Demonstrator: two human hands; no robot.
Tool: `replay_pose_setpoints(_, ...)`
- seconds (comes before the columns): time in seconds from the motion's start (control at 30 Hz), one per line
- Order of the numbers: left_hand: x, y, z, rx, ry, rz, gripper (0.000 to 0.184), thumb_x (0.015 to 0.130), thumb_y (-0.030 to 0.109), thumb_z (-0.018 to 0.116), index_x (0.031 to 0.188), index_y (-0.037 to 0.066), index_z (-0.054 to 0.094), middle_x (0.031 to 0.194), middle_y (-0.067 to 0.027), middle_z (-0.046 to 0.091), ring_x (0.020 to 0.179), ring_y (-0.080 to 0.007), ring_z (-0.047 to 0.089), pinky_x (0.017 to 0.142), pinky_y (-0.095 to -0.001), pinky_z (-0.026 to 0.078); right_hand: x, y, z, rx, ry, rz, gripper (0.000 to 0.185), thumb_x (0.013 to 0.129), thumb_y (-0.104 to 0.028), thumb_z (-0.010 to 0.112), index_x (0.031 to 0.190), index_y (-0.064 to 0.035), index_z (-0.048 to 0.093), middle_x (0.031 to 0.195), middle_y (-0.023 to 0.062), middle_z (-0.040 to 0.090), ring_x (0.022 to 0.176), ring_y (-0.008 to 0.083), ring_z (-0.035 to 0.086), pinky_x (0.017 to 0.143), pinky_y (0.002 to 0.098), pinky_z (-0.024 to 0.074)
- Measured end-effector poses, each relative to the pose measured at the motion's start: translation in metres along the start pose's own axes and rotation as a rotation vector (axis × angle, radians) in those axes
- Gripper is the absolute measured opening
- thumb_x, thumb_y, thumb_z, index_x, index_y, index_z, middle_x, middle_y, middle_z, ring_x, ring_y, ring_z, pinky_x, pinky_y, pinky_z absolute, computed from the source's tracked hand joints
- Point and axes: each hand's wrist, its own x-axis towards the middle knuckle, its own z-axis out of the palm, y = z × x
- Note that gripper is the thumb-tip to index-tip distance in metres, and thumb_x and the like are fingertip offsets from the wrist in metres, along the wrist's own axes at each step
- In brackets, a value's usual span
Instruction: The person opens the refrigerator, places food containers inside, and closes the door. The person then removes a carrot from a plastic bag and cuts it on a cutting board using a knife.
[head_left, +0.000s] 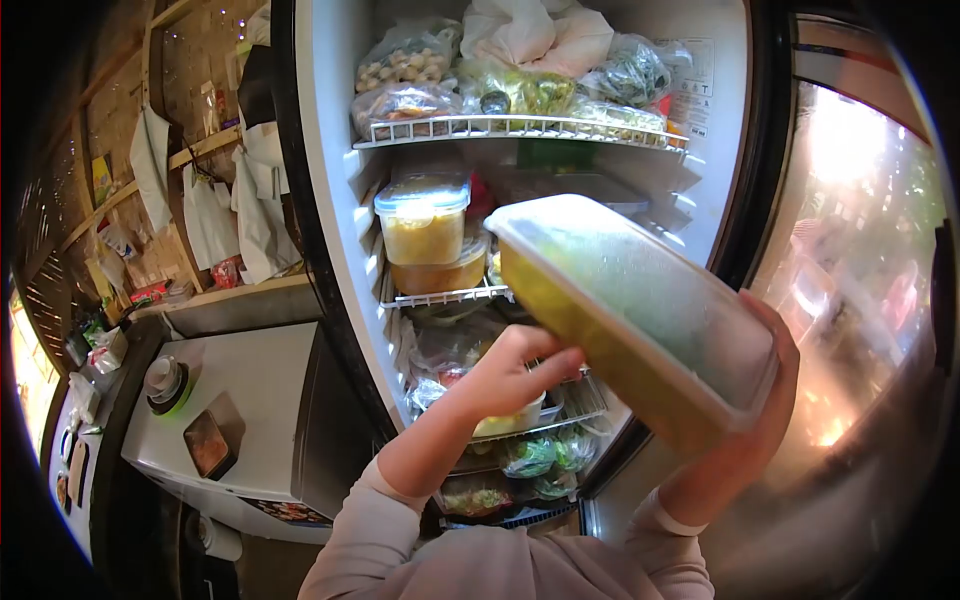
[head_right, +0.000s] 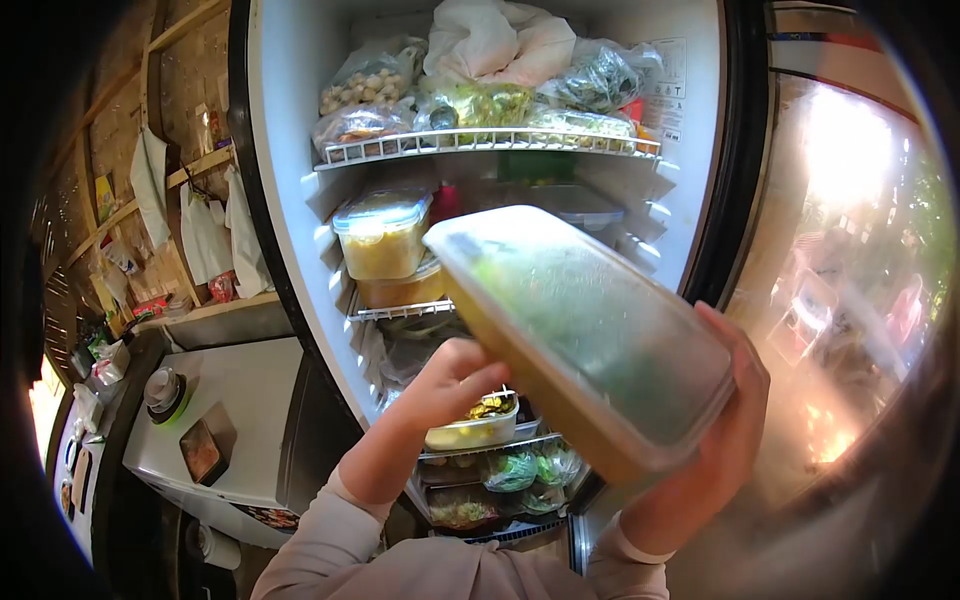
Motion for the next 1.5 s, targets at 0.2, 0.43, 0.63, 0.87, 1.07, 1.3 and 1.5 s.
replay_pose_setpoints(0.2, 0.046, -0.024, -0.006, -0.215, 0.086, -0.023, 0.041, 0.1, 0.034, 0.045, 0.111, -0.004, 0.056, 0.084, -0.0062, 0.067, 0.082, -0.0139, 0.064, 0.078, -0.0285, 0.049, 0.057, 0.003, -0.007, -0.297, -0.224, 0.138, 0.043, 0.094, -0.033, 0.045, 0.12, -0.0035, 0.061, 0.108, 0.006, 0.063, 0.096, 0.0164, 0.061, 0.078, 0.0287, 0.0513)
replay_pose_setpoints(0.43, 0.08, -0.021, -0.022, -0.216, 0.333, -0.311, 0.044, 0.1, 0.042, 0.04, 0.106, 0.003, 0.058, 0.084, -0.0098, 0.067, 0.073, -0.0124, 0.063, 0.07, -0.0277, 0.048, 0.081, 0.035, 0.034, -0.344, -0.237, 0.127, 0.046, 0.091, -0.041, 0.055, 0.119, -0.0057, 0.062, 0.1, 0.0066, 0.064, 0.072, 0.0145, 0.066, 0.054, 0.0251, 0.0543)
replay_pose_setpoints(0.63, 0.091, -0.038, -0.047, 0.212, 0.525, -0.134, 0.022, 0.092, 0.027, 0.059, 0.089, 0.005, 0.059, 0.078, -0.0042, 0.062, 0.073, -0.0121, 0.058, 0.069, -0.025, 0.047, 0.098, 0.09, 0.054, -0.328, -0.191, 0.084, 0.045, 0.091, -0.043, 0.057, 0.119, -0.0084, 0.063, 0.1, 0.0072, 0.065, 0.078, 0.0122, 0.064, 0.056, 0.0253, 0.0543)
replay_pose_setpoints(0.87, 0.081, -0.027, -0.034, 0.48, 0.648, 0.065, 0.04, 0.083, 0.015, 0.066, 0.119, 0.006, 0.052, 0.114, -0.0073, 0.056, 0.104, -0.0154, 0.054, 0.079, -0.0309, 0.047, 0.136, 0.155, 0.069, -0.329, -0.275, -0.011, 0.044, 0.096, -0.04, 0.054, 0.118, -0.0029, 0.063, 0.102, 0.007, 0.067, 0.086, 0.0127, 0.061, 0.067, 0.0291, 0.0542)
replay_pose_setpoints(1.07, 0.086, -0.017, -0.045, 0.55, 0.598, -0.08, 0.066, 0.083, 0.03, 0.071, 0.135, 0.001, 0.044, 0.135, -0.0167, 0.051, 0.126, -0.0261, 0.049, 0.098, -0.0384, 0.043, 0.124, 0.126, 0.097, -0.608, -0.254, 0.221, 0.043, 0.095, -0.045, 0.053, 0.121, -0.0114, 0.063, 0.103, 0.0135, 0.069, 0.099, 0.0215, 0.063, 0.09, 0.033, 0.0469)
replay_pose_setpoints(1.3, 0.099, -0.035, -0.063, 0.692, 0.612, -0.016, 0.059, 0.088, 0.023, 0.063, 0.134, -0.007, 0.042, 0.132, -0.023, 0.052, 0.124, -0.0306, 0.051, 0.105, -0.0378, 0.039, 0.15, 0.172, 0.096, -0.693, -0.355, -0.141, 0.052, 0.093, -0.05, 0.048, 0.124, -0.0081, 0.058, 0.123, 0.0185, 0.06, 0.116, 0.0366, 0.055, 0.098, 0.0389, 0.0409)
replay_pose_setpoints(1.5, 0.105, -0.037, -0.067, 0.728, 0.602, -0.068, 0.058, 0.089, 0.028, 0.058, 0.133, -0.008, 0.043, 0.133, -0.0276, 0.048, 0.125, -0.0387, 0.046, 0.108, -0.0413, 0.035, 0.148, 0.167, 0.105, -0.658, -0.401, -0.134, 0.055, 0.094, -0.047, 0.052, 0.116, 0.0025, 0.059, 0.108, 0.0175, 0.065, 0.102, 0.0246, 0.059, 0.093, 0.0327, 0.0416)
